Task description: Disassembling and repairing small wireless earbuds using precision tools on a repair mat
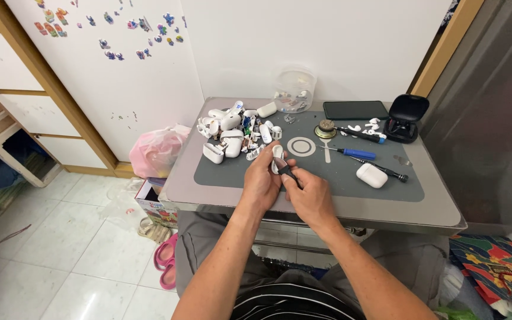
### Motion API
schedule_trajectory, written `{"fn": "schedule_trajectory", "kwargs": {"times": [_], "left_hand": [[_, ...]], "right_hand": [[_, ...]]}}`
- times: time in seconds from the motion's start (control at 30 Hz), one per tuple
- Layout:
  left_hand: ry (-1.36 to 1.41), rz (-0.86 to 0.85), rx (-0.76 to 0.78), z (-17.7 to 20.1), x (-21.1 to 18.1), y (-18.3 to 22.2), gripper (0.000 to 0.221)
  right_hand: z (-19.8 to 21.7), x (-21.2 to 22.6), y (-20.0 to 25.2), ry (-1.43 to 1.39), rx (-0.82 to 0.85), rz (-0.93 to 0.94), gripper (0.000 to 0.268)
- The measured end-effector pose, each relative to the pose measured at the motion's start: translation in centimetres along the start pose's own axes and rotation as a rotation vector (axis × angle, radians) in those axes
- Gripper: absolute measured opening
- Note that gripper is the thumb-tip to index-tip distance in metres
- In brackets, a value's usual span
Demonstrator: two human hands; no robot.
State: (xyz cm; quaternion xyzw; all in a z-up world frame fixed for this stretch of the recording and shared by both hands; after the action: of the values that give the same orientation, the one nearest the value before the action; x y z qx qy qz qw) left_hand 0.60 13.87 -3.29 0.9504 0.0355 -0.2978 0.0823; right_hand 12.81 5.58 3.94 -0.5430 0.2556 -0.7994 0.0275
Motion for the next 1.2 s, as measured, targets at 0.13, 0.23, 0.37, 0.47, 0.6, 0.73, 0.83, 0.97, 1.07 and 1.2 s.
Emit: {"fn": "schedule_trajectory", "kwargs": {"times": [0.13, 0.23, 0.37, 0.47, 0.6, 0.73, 0.83, 0.97, 1.07, 1.2], "left_hand": [[0.0, -0.001, 0.006, -0.2, -0.2, 0.4, 0.04], [0.003, -0.006, 0.01, -0.4, -0.4, 0.7, 0.041], [-0.003, -0.016, 0.031, -0.4, -0.4, 0.5, 0.04], [-0.004, -0.026, 0.021, -0.6, -0.7, 1.0, 0.038], [-0.021, -0.057, -0.009, -0.7, -1.1, 1.3, 0.037], [-0.023, -0.076, -0.043, -0.6, -1.1, 1.2, 0.036], [-0.021, -0.084, -0.063, -0.4, -1.3, 1.6, 0.037], [-0.021, -0.093, -0.082, -0.3, -1.3, 1.4, 0.037], [-0.047, -0.101, -0.097, -0.7, -1.3, 1.9, 0.037], [-0.117, -0.097, -0.124, 0.5, 0.1, 0.6, 0.036]], "right_hand": [[0.0, -0.1, -0.1, 0.01, -0.009, 0.006, 0.023], [0.2, 0.0, -0.2, 0.012, -0.02, 0.021, 0.027], [0.1, 0.3, 0.0, -0.004, -0.011, 0.027, 0.025], [0.2, 0.2, 0.0, -0.006, -0.005, -0.006, 0.026], [0.1, 0.0, 0.0, -0.011, 0.021, -0.031, 0.029], [-0.3, -1.3, -0.3, -0.036, 0.041, -0.031, 0.031], [-0.6, -2.0, -0.4, -0.063, 0.066, -0.052, 0.032], [-0.7, -2.0, -0.5, -0.091, 0.074, -0.031, 0.032], [-0.3, -1.1, -0.5, -0.162, 0.076, -0.086, 0.031], [-0.6, -2.3, -1.3, -0.29, 0.062, -0.214, 0.031]]}}
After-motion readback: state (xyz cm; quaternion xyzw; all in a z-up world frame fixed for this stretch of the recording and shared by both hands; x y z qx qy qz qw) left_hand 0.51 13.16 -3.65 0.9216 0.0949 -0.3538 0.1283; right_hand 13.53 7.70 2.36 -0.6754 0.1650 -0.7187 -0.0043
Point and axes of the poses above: each hand's wrist, its own y-axis away from the middle knuckle, its own z-axis out of the back of the hand, x = y × z, the point moved 10 cm from there along -y, towards the middle knuckle, and after that the axes turned 14 degrees about -x, right-handed, at the moved point
